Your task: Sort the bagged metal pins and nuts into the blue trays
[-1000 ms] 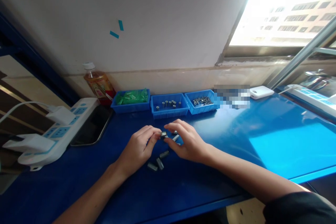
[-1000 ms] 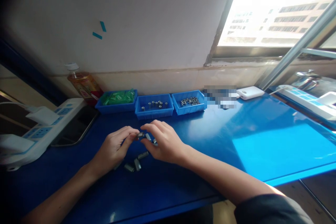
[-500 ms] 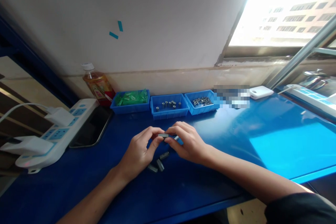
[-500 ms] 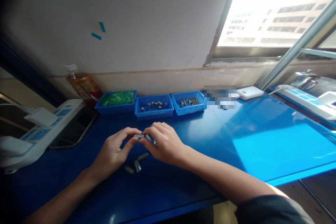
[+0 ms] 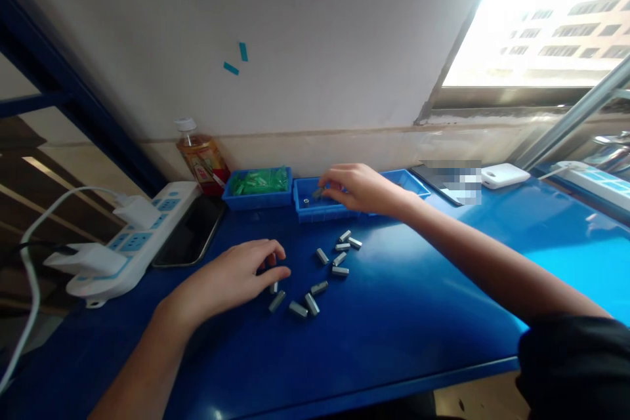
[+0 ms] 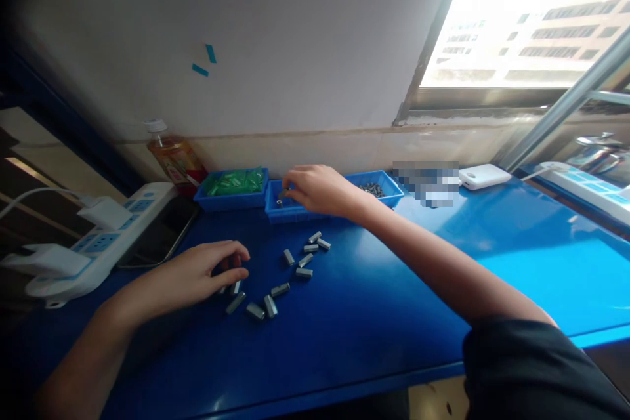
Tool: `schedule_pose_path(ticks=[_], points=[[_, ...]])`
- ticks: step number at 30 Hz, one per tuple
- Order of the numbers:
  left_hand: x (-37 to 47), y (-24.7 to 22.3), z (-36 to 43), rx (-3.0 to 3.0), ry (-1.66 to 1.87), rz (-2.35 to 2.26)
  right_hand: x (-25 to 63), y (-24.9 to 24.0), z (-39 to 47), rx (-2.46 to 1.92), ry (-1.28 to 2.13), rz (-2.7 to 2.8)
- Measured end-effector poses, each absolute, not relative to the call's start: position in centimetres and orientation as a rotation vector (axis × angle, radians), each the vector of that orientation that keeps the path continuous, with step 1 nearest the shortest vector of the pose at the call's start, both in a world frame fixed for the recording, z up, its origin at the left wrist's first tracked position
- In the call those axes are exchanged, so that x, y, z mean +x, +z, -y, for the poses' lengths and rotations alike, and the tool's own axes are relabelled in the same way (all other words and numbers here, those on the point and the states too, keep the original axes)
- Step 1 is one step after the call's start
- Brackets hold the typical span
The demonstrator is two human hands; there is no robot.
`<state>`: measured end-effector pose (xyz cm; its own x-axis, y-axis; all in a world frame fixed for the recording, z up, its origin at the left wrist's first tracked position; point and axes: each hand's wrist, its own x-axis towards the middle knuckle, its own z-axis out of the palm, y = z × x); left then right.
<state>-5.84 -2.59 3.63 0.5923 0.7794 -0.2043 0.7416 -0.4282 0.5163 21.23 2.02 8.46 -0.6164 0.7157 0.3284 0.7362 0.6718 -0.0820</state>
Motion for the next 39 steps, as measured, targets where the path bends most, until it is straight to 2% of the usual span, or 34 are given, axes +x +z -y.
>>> schedule_pose_path(ticks=[3,6,20,24,28,31,35,39], points=[[-7.6,3.5,2.4,2.177,-0.064,-1.248,20.8,9.6,-5.7,-1.253,-0.122,2.793],[-8.2,3.1,2.4,2.17,-0.052,-1.259,19.9,9.6,-7.6,-1.306,-0.11,2.94],[-9.5,3.1,2.2,2.097,-0.093,-1.292,17.7,6.9,-8.4,-1.22,-0.096,3.189],[-8.8,3.1,1.9,2.177,0.013,-1.29,18.1,8.2,-8.0,-1.215,-0.035,3.15],[-8.8,3.3,2.0,2.239,0.116,-1.317,19.1,9.4,-4.8,-1.173,-0.029,2.874],[-9.3,3.2,2.3,2.188,0.065,-1.305,19.8,7.5,-0.2,-1.068,0.017,2.645],[-9.2,2.9,2.6,2.167,0.003,-1.223,20.7,2.3,5.4,-0.901,0.167,2.549],[-8.1,2.7,2.5,2.226,0.042,-1.193,20.8,0.0,6.8,-0.887,0.241,2.498]])
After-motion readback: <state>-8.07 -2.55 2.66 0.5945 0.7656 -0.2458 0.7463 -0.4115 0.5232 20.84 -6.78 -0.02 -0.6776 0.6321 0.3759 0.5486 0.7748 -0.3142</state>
